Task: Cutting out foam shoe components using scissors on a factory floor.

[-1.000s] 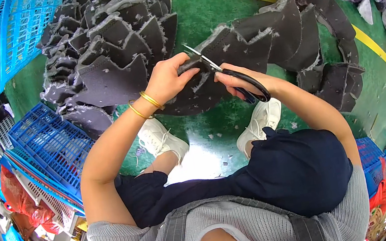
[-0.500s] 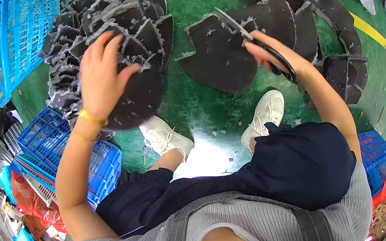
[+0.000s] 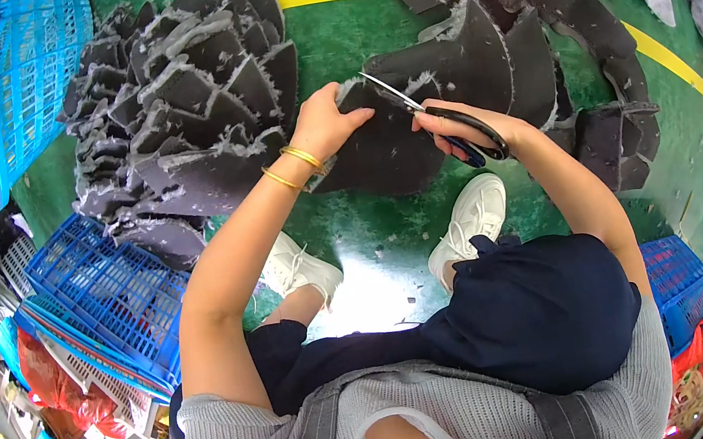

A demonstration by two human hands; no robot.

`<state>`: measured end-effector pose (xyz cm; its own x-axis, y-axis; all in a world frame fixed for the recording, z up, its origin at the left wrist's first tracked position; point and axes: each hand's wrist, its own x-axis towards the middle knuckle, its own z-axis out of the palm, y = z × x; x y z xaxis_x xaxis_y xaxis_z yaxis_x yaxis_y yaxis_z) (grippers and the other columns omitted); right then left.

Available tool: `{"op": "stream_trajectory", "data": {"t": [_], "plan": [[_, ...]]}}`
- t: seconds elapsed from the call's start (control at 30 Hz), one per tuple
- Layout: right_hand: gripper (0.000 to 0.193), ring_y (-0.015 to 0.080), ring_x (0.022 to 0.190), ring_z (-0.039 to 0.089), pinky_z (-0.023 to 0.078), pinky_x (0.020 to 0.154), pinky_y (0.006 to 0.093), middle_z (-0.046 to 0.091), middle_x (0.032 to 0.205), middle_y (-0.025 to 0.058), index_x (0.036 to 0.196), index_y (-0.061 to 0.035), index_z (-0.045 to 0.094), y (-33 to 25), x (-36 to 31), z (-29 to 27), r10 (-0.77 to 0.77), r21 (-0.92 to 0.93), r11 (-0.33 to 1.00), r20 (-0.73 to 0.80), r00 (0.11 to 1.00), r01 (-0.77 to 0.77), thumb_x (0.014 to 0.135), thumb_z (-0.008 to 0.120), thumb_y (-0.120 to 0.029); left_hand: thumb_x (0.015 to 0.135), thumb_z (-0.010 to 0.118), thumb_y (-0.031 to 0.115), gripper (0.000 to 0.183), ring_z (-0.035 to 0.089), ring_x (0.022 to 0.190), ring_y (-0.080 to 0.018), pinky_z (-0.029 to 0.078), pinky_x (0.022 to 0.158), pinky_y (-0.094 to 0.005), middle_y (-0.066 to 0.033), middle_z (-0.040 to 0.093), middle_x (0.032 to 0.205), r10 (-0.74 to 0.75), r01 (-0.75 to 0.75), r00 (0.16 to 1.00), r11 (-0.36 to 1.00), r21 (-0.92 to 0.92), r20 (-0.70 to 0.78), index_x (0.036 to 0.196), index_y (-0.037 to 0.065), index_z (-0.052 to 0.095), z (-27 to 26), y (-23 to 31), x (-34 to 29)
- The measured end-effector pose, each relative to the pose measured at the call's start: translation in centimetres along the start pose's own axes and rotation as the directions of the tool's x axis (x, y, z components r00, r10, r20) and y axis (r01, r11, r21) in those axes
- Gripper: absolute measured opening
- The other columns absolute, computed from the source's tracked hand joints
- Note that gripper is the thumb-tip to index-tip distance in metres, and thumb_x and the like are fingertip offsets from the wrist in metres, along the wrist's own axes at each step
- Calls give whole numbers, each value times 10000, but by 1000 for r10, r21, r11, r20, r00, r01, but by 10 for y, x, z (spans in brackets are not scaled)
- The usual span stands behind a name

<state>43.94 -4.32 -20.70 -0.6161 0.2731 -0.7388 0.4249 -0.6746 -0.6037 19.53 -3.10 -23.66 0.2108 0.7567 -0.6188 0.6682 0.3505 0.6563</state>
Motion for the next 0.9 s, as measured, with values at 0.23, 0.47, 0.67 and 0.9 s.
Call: {"op": "stream_trajectory", "data": {"t": [0.23,0.47,0.67,0.9], "plan": [[428,68,524,435,343,469,213,455,649,-4,1046,-109,498,-23,9,26,-20,-156,988,-63,998,10,924,441,-515,673,783,251,456,642,855,-297,490,750,-361,-201,644,892,-10,10,1000,1000,4,-20,940,-38,553,-10,0,-28],[330,54,521,406,345,463,199,444,673,-21,1041,-104,520,-32,-15,23,-103,16,994,-145,984,107,926,504,-413,675,783,285,432,630,789,-281,478,711,-354,-187,636,868,82,-77,993,995,-56,82,885,-40,591,-24,1,-47],[451,309,800,629,472,663,380,642,839,141,1034,-82,548,-47,-23,-53,-554,-734,661,-617,559,-154,796,662,-447,683,773,345,400,545,953,-278,437,812,-359,-143,576,1000,616,-626,769,780,4,168,877,19,645,-27,40,4],[438,338,772,638,495,678,366,640,818,165,1097,-82,517,1,8,-75,-658,-643,742,-643,392,190,727,731,-180,747,760,275,431,582,877,-137,458,813,-278,-42,612,952,213,-120,946,929,-349,242,1014,-21,597,21,42,77]]}}
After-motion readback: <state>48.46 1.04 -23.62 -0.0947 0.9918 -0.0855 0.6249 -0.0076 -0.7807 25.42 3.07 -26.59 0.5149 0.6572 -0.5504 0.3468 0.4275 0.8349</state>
